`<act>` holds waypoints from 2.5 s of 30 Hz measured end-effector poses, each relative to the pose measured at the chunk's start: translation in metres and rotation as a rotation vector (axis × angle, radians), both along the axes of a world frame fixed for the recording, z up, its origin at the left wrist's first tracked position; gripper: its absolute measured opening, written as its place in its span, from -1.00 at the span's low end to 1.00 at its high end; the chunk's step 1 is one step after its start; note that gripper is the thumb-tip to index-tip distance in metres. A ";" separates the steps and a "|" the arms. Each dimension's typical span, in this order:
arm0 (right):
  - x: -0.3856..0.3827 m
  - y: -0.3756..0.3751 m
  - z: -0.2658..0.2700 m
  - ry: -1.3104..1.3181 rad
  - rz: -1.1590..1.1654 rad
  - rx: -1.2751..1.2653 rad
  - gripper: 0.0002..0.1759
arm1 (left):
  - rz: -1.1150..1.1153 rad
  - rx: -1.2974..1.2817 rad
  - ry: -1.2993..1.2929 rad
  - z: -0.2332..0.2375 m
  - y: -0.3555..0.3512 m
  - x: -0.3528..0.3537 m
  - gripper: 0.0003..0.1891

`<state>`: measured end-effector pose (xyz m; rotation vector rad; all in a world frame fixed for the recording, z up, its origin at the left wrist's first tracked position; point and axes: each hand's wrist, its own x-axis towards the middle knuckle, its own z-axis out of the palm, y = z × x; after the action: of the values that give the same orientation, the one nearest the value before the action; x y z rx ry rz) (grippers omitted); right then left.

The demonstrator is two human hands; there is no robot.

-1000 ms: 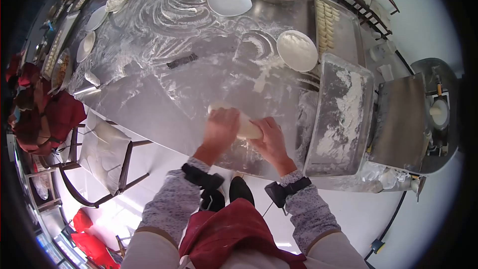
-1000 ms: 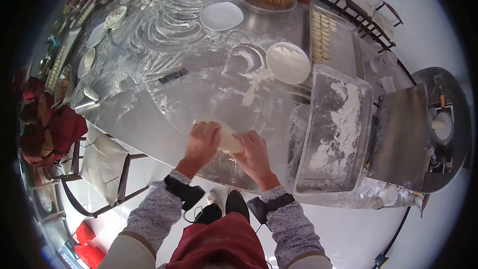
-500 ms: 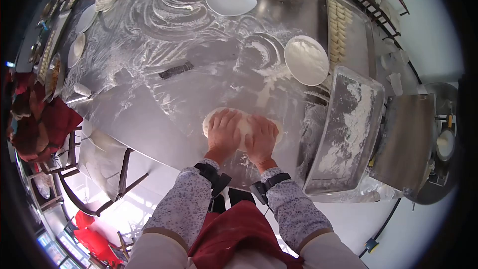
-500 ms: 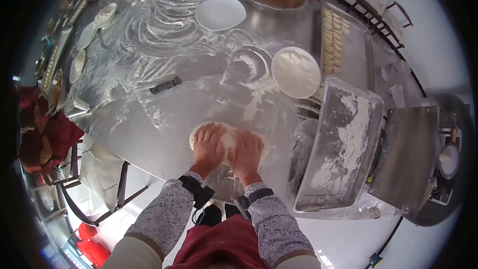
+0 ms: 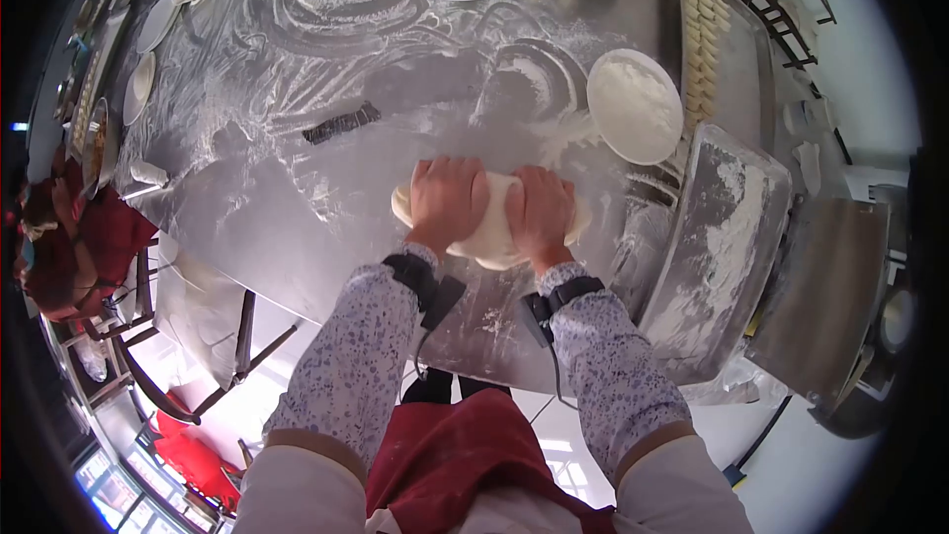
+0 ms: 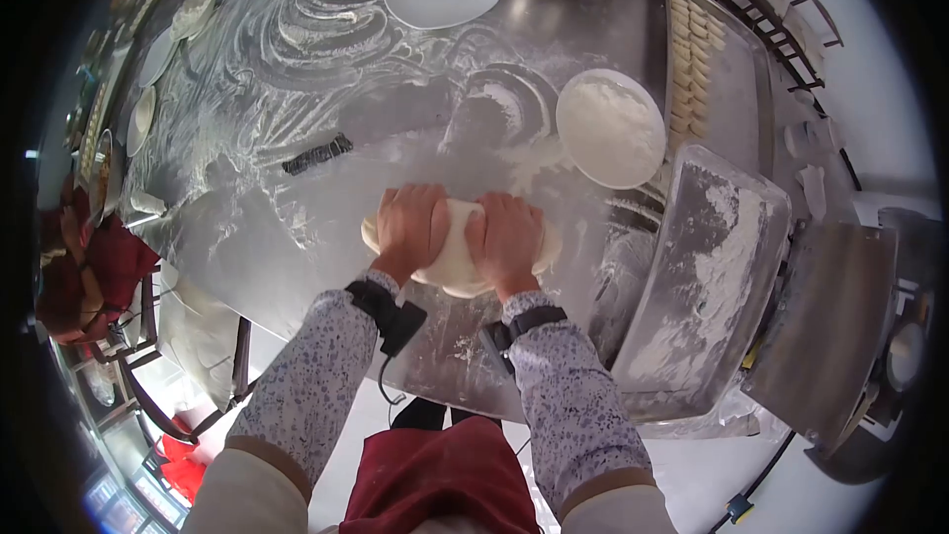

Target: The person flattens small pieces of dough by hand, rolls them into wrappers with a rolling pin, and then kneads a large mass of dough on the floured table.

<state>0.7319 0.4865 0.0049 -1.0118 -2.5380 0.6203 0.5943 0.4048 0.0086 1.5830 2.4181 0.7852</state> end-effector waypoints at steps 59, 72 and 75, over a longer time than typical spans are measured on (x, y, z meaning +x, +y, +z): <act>0.035 -0.079 0.011 0.234 -0.446 -0.045 -0.61 | 0.259 0.046 -0.069 0.000 -0.053 0.016 -0.74; 0.010 -0.039 0.011 -0.043 -0.148 -0.065 -0.73 | 0.177 -0.113 -0.084 0.020 -0.012 0.046 -0.78; -0.003 -0.022 0.013 -0.067 -0.142 -0.143 -0.79 | 0.227 -0.092 -0.122 0.013 0.001 0.040 -0.81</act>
<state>0.7291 0.4646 0.0182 -1.2693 -2.4797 0.7470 0.6343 0.4058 0.0220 1.2061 2.5329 0.7692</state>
